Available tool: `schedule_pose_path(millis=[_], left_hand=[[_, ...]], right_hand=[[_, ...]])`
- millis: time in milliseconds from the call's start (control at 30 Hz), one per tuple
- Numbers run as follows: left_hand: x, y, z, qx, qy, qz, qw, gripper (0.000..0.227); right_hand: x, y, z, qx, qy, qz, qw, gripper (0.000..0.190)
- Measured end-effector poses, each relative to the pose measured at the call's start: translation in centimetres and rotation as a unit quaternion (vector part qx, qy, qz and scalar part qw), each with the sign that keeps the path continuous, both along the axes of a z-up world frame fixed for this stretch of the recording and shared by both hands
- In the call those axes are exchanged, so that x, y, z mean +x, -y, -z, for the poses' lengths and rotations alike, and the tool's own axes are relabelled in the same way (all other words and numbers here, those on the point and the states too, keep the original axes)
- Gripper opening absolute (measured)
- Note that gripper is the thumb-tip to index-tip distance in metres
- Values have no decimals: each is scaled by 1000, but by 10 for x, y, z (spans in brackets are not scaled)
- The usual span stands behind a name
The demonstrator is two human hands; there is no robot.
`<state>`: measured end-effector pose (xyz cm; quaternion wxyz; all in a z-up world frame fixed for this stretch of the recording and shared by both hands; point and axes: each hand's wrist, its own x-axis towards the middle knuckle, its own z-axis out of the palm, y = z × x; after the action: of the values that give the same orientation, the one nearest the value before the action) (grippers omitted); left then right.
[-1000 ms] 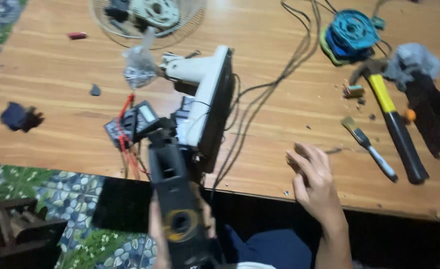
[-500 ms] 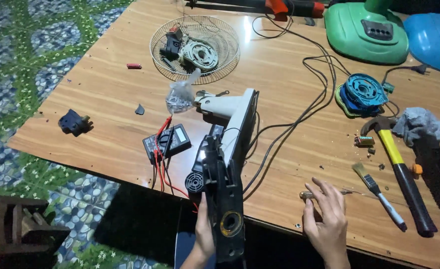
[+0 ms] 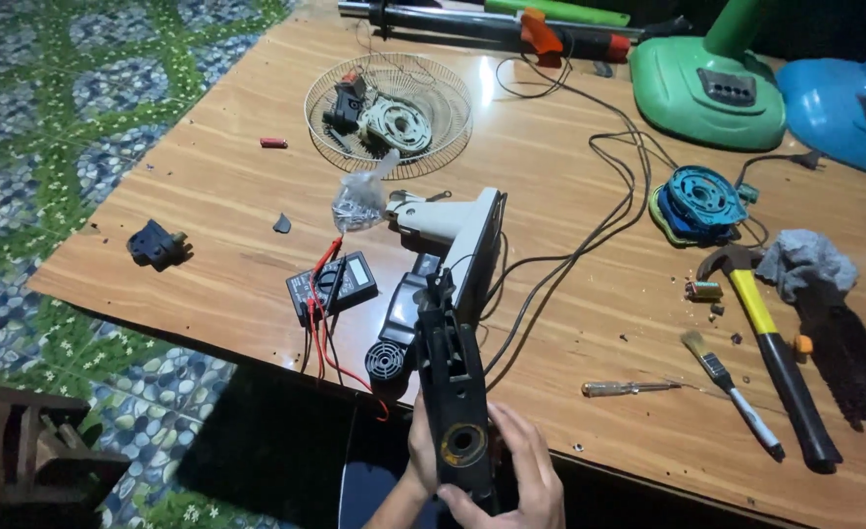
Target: Finalizing the assembly of an appliance by securing internal components with a screwdriver on a workbench.
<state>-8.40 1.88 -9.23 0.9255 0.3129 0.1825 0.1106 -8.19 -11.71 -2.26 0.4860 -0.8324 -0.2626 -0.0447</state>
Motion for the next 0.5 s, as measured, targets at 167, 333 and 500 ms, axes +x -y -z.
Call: schedule_pose_path(millis=[167, 333, 500], left_hand=[[11, 5, 4, 33, -5, -42, 999, 68], [15, 10, 7, 65, -38, -87, 993, 61], [20, 9, 54, 247, -184, -106, 945, 65]], right_hand=[[-3, -7, -3, -53, -49, 52, 996, 92], [0, -7, 6, 0, 55, 75, 996, 86], [20, 1, 20, 171, -123, 19, 977, 54]])
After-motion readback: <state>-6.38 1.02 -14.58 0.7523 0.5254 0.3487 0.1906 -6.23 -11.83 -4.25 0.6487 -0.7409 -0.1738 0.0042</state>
